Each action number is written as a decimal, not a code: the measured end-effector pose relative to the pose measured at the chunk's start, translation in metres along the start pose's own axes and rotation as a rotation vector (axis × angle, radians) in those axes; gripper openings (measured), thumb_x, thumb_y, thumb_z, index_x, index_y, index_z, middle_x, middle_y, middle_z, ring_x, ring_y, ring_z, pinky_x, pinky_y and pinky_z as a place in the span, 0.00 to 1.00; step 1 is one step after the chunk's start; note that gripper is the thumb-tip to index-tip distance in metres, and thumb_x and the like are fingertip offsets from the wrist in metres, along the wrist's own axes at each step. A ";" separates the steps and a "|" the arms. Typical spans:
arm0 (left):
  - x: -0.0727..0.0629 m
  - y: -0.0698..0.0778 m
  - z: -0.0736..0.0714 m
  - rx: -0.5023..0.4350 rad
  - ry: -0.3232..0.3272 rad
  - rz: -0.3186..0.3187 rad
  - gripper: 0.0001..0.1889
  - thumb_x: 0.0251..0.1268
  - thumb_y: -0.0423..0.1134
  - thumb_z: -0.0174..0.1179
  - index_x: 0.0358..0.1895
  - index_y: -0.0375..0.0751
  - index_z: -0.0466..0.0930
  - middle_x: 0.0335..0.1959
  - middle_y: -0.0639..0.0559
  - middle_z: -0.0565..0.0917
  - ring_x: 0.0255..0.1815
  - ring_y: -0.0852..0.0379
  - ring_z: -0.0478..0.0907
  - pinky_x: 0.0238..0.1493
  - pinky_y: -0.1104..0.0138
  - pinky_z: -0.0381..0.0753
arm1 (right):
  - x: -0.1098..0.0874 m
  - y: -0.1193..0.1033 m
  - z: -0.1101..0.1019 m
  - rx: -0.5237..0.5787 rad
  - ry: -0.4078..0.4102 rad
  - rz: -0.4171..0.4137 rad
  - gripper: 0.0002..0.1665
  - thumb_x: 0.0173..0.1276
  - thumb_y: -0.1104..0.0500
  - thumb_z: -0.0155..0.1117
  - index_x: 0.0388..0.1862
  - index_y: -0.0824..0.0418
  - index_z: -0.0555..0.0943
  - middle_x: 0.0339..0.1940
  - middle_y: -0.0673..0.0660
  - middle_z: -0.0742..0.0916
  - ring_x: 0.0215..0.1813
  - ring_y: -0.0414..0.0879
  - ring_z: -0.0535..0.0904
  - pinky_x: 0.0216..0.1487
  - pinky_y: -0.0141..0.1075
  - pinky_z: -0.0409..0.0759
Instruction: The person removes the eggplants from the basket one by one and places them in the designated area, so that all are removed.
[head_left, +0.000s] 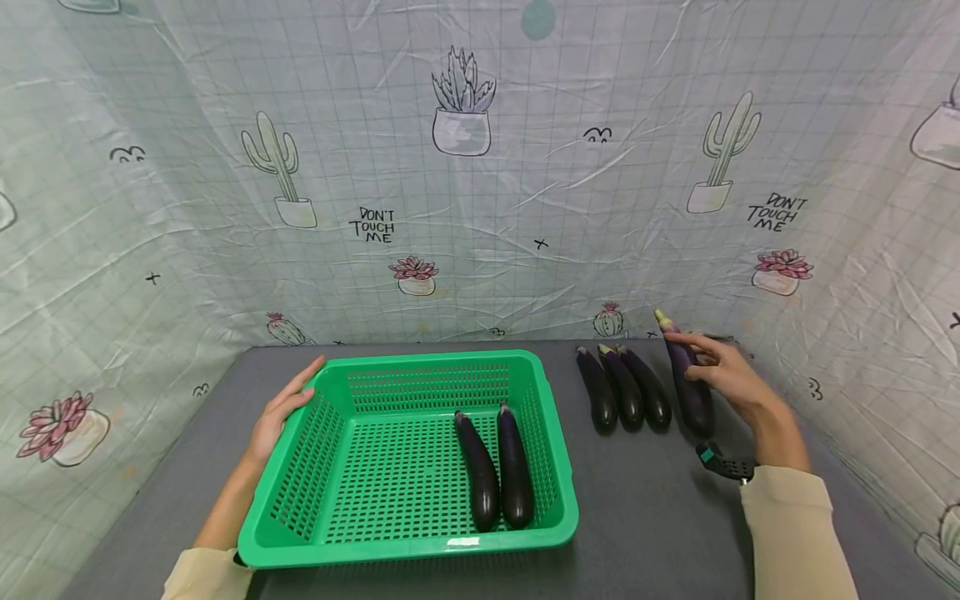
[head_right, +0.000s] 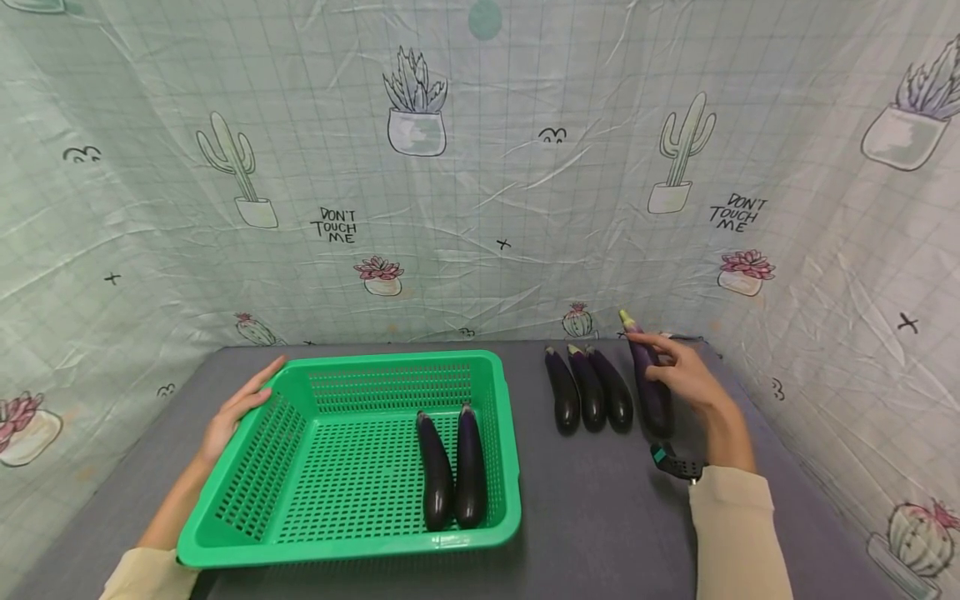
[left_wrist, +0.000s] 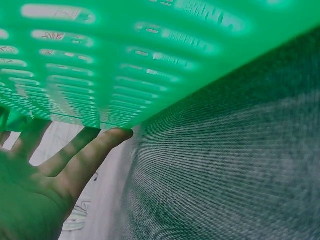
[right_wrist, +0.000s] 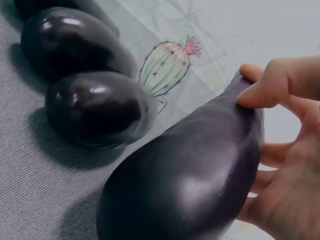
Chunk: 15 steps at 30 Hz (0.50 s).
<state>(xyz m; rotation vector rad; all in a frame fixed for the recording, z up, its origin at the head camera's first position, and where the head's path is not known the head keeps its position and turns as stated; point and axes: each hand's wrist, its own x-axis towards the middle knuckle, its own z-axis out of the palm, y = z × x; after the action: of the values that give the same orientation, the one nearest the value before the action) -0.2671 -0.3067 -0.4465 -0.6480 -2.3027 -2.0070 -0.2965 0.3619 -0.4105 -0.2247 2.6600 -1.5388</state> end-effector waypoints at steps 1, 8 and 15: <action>0.000 0.000 0.000 0.007 0.003 0.001 0.28 0.88 0.39 0.34 0.86 0.46 0.47 0.83 0.66 0.54 0.74 0.82 0.58 0.67 0.83 0.65 | 0.001 0.002 0.000 -0.001 -0.001 0.003 0.41 0.73 0.69 0.57 0.83 0.57 0.62 0.85 0.72 0.52 0.79 0.82 0.50 0.69 0.70 0.62; 0.000 0.000 0.000 -0.012 -0.006 0.002 0.28 0.88 0.39 0.33 0.86 0.45 0.46 0.83 0.65 0.53 0.74 0.82 0.60 0.67 0.82 0.66 | 0.004 0.010 0.003 -0.040 -0.013 0.009 0.39 0.73 0.69 0.56 0.82 0.60 0.63 0.85 0.72 0.53 0.79 0.82 0.49 0.69 0.72 0.61; 0.001 0.000 -0.001 0.036 0.013 0.010 0.29 0.88 0.39 0.34 0.85 0.40 0.46 0.81 0.68 0.55 0.76 0.80 0.55 0.66 0.84 0.62 | 0.006 0.015 0.005 -0.068 -0.028 0.006 0.39 0.74 0.69 0.55 0.82 0.63 0.61 0.84 0.74 0.54 0.79 0.81 0.48 0.69 0.75 0.59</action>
<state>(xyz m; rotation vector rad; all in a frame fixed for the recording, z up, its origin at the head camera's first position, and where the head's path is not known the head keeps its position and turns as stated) -0.2681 -0.3076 -0.4463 -0.6406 -2.3179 -1.9546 -0.3032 0.3643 -0.4256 -0.2389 2.6913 -1.4344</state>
